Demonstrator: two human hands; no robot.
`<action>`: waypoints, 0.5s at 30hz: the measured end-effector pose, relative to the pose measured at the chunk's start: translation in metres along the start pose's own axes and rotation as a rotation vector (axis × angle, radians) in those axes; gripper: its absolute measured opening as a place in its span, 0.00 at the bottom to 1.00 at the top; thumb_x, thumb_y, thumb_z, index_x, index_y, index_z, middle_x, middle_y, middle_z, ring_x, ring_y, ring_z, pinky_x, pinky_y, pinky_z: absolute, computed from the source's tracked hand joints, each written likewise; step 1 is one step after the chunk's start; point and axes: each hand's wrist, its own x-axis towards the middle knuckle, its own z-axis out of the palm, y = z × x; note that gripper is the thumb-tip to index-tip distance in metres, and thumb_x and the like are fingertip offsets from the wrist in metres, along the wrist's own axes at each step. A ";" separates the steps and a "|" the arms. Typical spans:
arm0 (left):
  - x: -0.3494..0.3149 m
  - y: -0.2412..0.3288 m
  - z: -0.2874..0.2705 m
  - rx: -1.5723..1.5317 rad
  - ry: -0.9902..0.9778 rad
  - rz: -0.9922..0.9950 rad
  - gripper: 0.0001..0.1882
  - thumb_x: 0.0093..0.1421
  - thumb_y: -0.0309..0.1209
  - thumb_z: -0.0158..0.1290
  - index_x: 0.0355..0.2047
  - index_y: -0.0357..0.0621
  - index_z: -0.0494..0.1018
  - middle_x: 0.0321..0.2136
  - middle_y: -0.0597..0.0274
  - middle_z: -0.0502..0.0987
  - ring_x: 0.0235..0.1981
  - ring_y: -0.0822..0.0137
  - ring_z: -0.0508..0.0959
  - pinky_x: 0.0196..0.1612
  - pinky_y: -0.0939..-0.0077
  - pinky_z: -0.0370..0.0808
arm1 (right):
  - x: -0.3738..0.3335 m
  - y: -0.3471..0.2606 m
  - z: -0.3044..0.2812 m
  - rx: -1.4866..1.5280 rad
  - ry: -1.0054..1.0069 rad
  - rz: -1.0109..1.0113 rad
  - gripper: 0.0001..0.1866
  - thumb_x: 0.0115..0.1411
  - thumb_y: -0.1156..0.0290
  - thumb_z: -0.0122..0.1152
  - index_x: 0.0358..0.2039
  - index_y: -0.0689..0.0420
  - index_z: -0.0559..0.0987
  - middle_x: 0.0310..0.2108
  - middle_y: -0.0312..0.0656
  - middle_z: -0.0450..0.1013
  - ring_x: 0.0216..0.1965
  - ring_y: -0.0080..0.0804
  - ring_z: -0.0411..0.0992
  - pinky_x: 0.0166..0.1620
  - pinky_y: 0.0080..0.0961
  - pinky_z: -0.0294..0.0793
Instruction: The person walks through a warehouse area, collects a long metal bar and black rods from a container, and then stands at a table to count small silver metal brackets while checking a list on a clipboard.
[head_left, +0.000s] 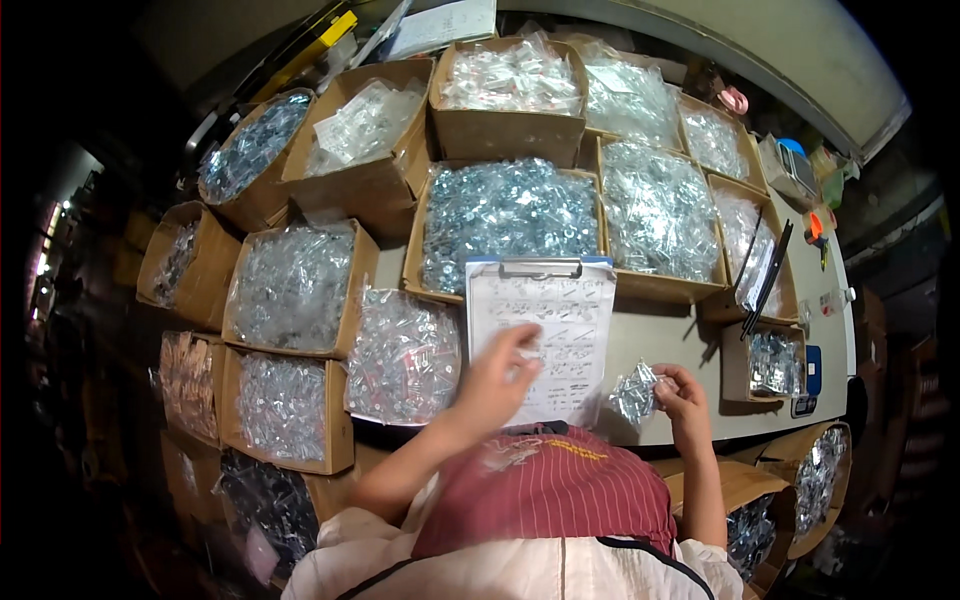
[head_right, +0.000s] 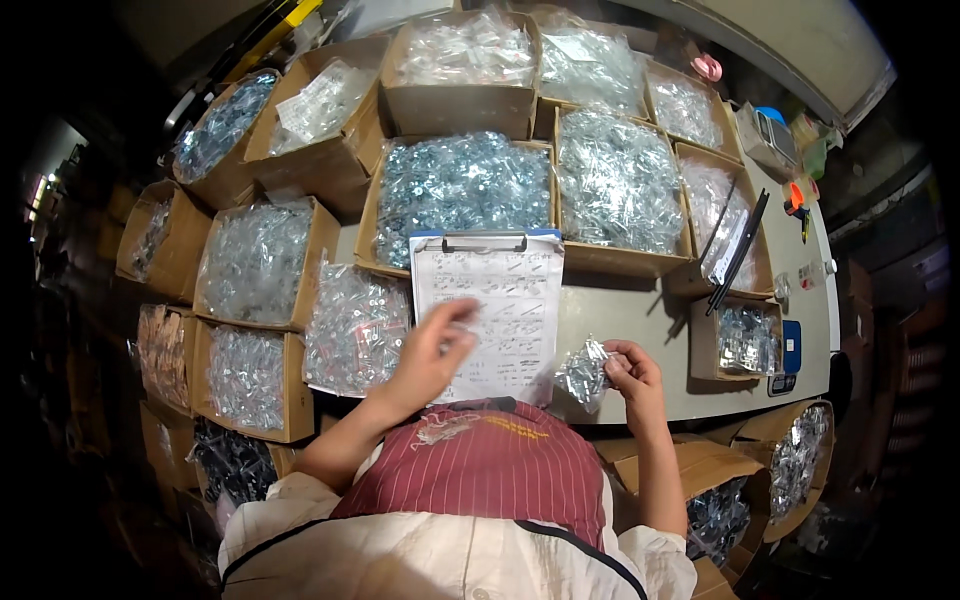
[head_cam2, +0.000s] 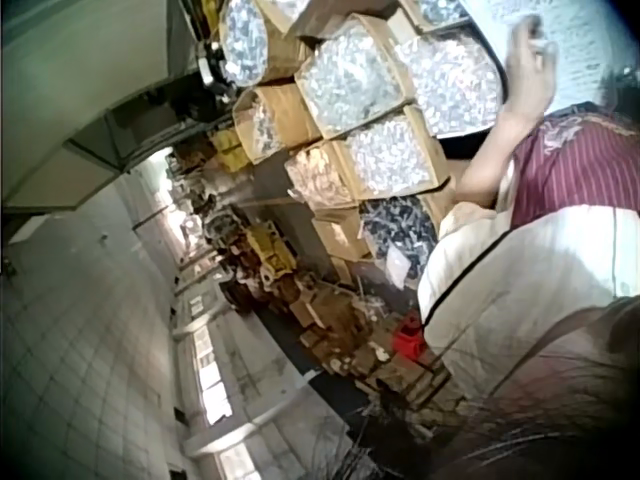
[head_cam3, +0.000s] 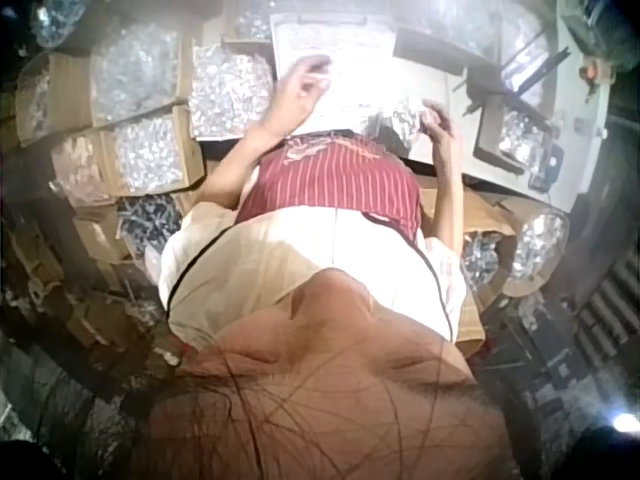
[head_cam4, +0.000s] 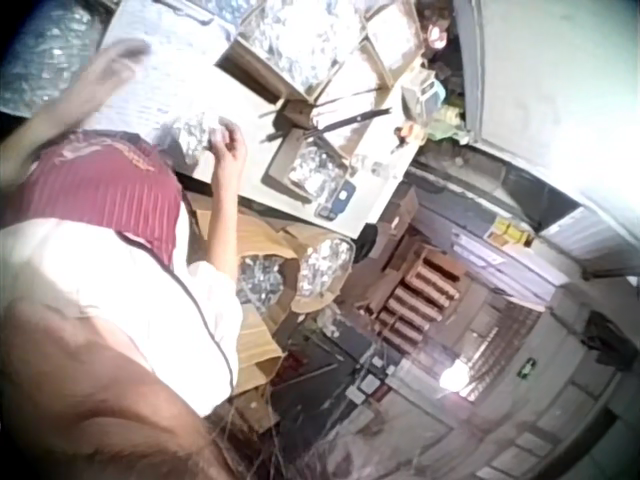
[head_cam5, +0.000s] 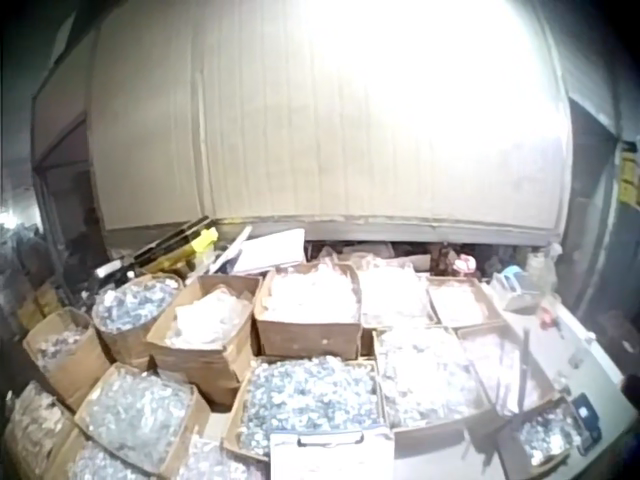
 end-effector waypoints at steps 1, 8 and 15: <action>0.000 0.000 0.011 -0.291 -0.174 -0.163 0.22 0.64 0.28 0.52 0.57 0.35 0.65 0.55 0.52 0.70 0.51 0.63 0.73 0.50 0.72 0.74 | -0.001 -0.004 0.007 0.040 -0.038 -0.019 0.14 0.62 0.76 0.56 0.49 0.62 0.74 0.36 0.34 0.75 0.36 0.20 0.71 0.41 0.19 0.71; 0.020 -0.003 0.061 -0.721 -0.511 -0.380 0.20 0.64 0.33 0.56 0.51 0.31 0.67 0.38 0.56 0.77 0.34 0.71 0.78 0.36 0.79 0.77 | -0.005 -0.018 0.033 0.212 -0.184 -0.014 0.19 0.62 0.75 0.58 0.53 0.65 0.72 0.44 0.42 0.76 0.45 0.27 0.74 0.51 0.26 0.72; 0.028 0.011 0.051 -0.526 -0.657 -0.409 0.14 0.60 0.32 0.59 0.40 0.32 0.74 0.27 0.59 0.80 0.23 0.74 0.77 0.23 0.82 0.73 | -0.006 -0.011 0.021 0.210 -0.220 0.112 0.15 0.61 0.70 0.61 0.46 0.63 0.75 0.36 0.35 0.73 0.35 0.18 0.69 0.39 0.16 0.70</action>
